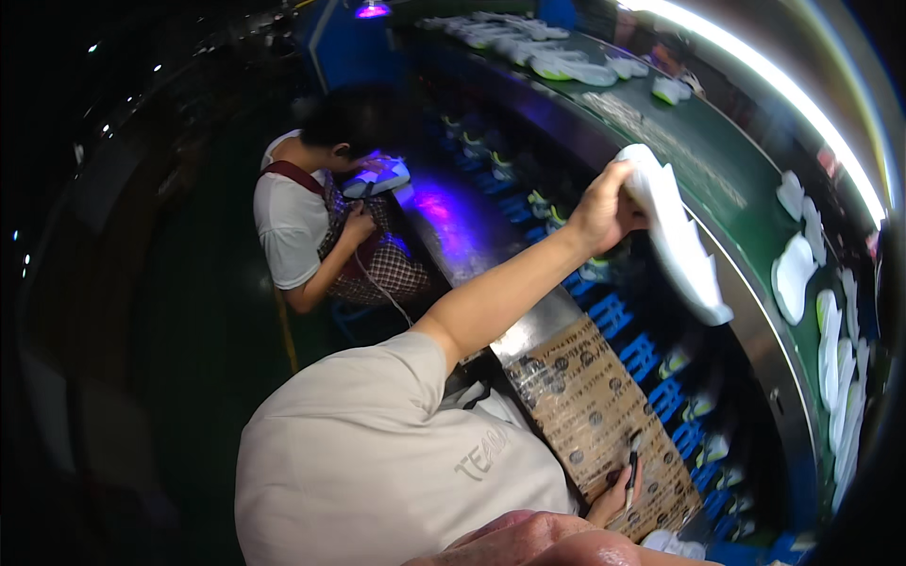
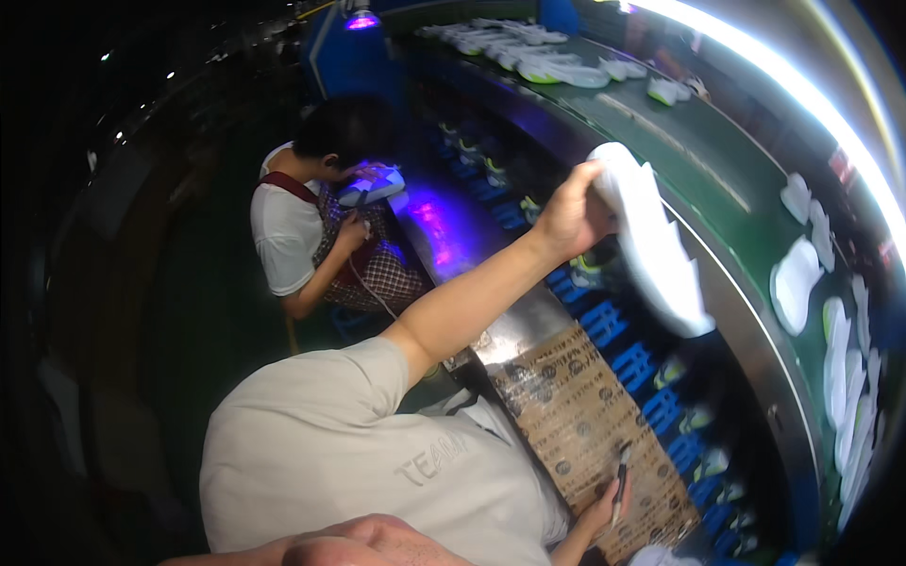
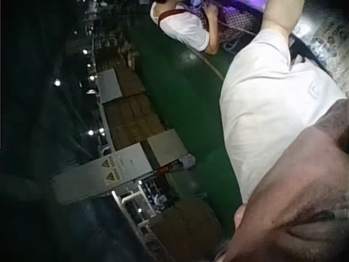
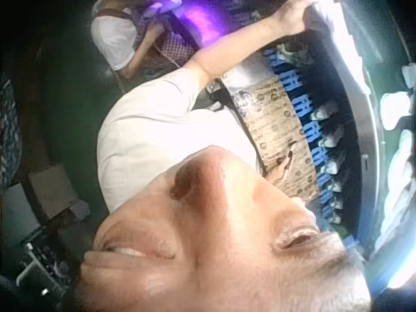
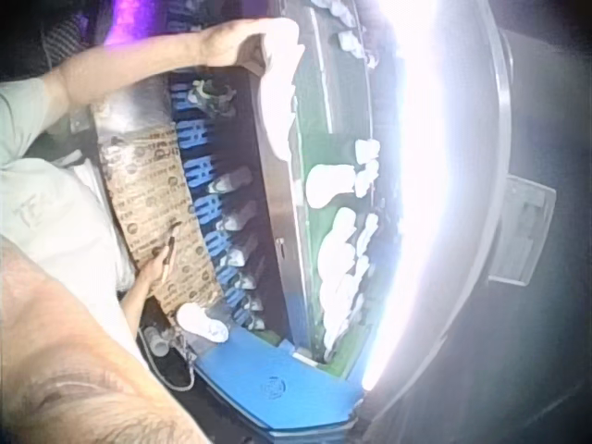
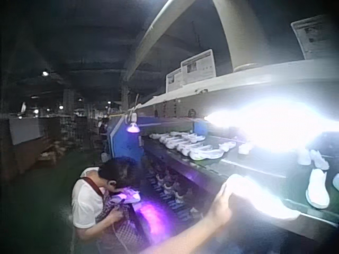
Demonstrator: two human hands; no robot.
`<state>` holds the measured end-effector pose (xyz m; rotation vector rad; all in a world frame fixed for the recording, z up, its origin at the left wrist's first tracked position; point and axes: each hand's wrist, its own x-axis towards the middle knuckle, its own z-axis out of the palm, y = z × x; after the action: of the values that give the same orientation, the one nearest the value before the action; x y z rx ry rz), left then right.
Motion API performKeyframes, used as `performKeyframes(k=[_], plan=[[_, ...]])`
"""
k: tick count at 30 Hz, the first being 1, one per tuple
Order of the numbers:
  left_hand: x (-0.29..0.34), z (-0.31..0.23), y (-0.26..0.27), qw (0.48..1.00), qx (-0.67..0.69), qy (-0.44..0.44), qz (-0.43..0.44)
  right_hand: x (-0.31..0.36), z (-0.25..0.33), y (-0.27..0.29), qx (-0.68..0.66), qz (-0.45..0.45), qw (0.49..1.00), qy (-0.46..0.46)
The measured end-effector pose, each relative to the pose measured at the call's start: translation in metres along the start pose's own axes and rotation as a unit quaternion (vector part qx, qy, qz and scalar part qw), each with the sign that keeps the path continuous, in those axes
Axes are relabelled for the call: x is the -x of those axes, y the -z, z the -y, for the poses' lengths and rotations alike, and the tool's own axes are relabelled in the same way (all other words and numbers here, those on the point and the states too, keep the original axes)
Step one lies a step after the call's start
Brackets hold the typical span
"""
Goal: The person repeatedly picks up white clog-style shoes from a conveyor belt, uses a brush to scrub the interior and exterior surfaces, and places them back on the belt. The process continues for multiple shoes in a repetitive sequence.
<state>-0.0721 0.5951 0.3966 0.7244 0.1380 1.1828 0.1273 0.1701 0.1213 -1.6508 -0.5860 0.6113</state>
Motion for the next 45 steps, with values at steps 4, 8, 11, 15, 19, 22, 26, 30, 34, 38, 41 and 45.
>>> performKeyframes(k=[4,8,11,15,19,22,26,30,34,38,41,45], plan=[[0.122,0.051,0.042,0.971,0.007,0.225,-0.074,-0.005,-0.007,0.000,-0.112,-0.033,0.993,-0.018],[0.216,0.086,0.071,0.912,0.092,0.393,-0.069,0.008,0.047,-0.032,-0.260,-0.073,0.962,-0.036],[0.234,0.095,0.079,0.869,0.132,0.475,-0.041,0.019,0.102,-0.059,-0.295,0.000,0.954,-0.051],[0.216,0.110,0.082,0.876,0.067,0.476,-0.041,0.011,0.150,-0.100,-0.158,0.063,0.985,-0.022],[0.212,0.124,0.069,0.889,0.031,0.454,-0.056,-0.013,0.167,-0.140,-0.023,0.025,0.995,0.098],[0.209,0.134,0.063,0.912,0.010,0.407,-0.057,-0.019,0.176,-0.141,0.121,0.074,0.946,0.292],[0.188,0.130,0.066,0.926,0.072,0.369,-0.039,-0.014,0.176,-0.132,-0.047,0.127,0.980,0.146],[0.172,0.129,0.064,0.928,0.119,0.352,0.018,-0.017,0.187,-0.126,0.093,0.198,0.941,0.259],[0.153,0.117,0.059,0.934,0.116,0.334,0.047,-0.008,0.195,-0.115,-0.036,0.243,0.962,0.118],[0.132,0.111,0.057,0.928,0.061,0.347,0.122,-0.017,0.194,-0.103,0.046,0.360,0.911,0.198],[0.119,0.099,0.039,0.905,-0.030,0.384,0.183,-0.023,0.205,-0.085,-0.063,0.371,0.922,0.089],[0.105,0.104,0.013,0.780,-0.389,0.419,0.253,-0.028,0.219,-0.095,0.219,0.402,0.827,0.325]])
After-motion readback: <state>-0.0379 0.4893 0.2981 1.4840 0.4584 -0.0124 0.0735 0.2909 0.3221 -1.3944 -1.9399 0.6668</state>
